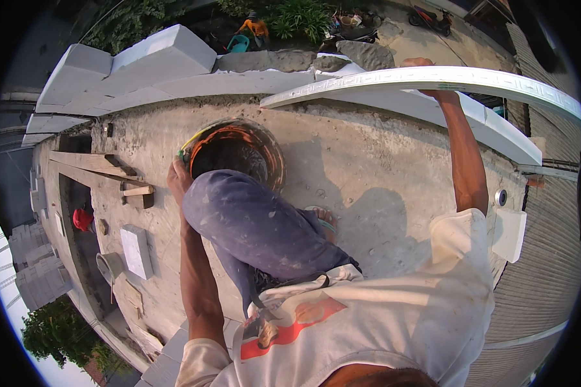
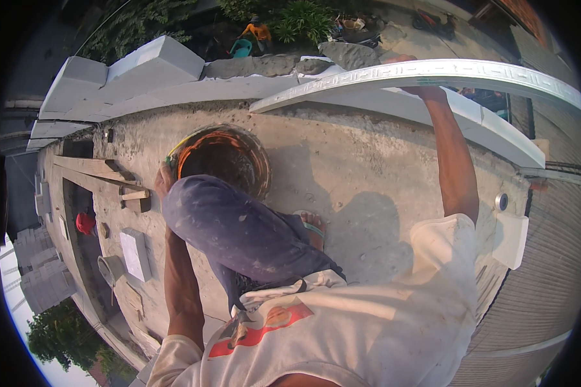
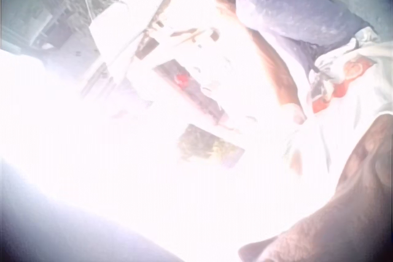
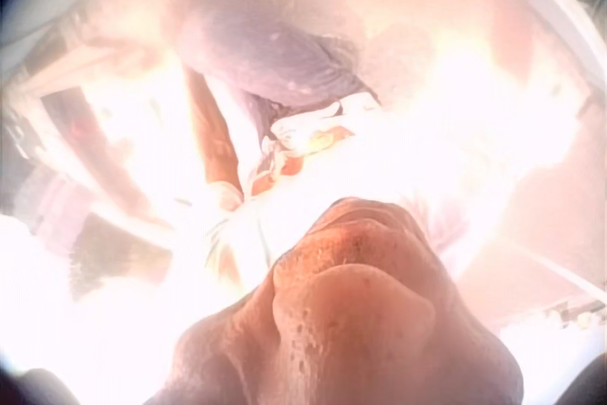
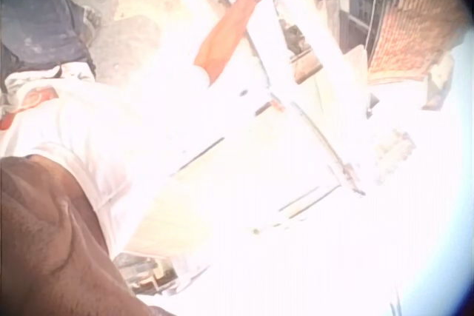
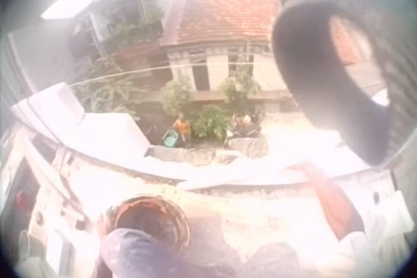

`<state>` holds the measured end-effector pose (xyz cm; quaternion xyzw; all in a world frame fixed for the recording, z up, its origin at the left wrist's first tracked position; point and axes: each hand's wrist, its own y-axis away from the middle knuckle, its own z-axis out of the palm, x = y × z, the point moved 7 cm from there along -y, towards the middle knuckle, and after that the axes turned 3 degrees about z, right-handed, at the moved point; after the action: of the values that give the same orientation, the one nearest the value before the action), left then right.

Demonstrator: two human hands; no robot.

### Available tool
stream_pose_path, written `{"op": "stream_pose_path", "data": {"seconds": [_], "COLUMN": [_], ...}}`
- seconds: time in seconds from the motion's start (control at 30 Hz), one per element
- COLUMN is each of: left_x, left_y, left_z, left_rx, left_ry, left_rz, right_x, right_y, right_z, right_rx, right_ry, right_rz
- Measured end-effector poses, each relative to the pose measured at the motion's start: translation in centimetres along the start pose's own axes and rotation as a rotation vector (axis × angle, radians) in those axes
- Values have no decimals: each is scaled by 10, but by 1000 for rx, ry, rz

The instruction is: The person constructs a wall on a rooftop using white blocks. They scoop mortar from a bucket with a trowel, apply it to the wall, and place blocks one by one, tapping them into position. The person also mixes mortar in the bucket and pours water into it during the process.

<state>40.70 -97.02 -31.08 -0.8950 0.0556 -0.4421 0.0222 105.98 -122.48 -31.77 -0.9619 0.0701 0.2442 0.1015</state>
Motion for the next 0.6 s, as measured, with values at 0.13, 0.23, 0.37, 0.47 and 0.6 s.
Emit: {"op": "stream_pose_path", "data": {"seconds": [0.13, 0.23, 0.37, 0.47, 0.6], "left_x": [-7, -6, -10, -21, -20], "left_y": [1, -3, -6, -3, -10], "left_z": [-18, -12, -9, -25, -13], "left_rx": [28, 24, 25, 48, 29], "left_ry": [-36, -19, -2, -33, 11], "left_rz": [-7, 0, 4, -8, 1], "right_x": [-72, -72, -77, -77, -42], "right_y": [-47, -68, -74, -68, -16], "right_z": [-10, -9, -19, -13, -45], "right_rx": [-203, -310, -327, -389, -127], "right_ry": [-171, -50, 100, 198, 237], "right_rz": [173, 175, 118, 206, 205]}}
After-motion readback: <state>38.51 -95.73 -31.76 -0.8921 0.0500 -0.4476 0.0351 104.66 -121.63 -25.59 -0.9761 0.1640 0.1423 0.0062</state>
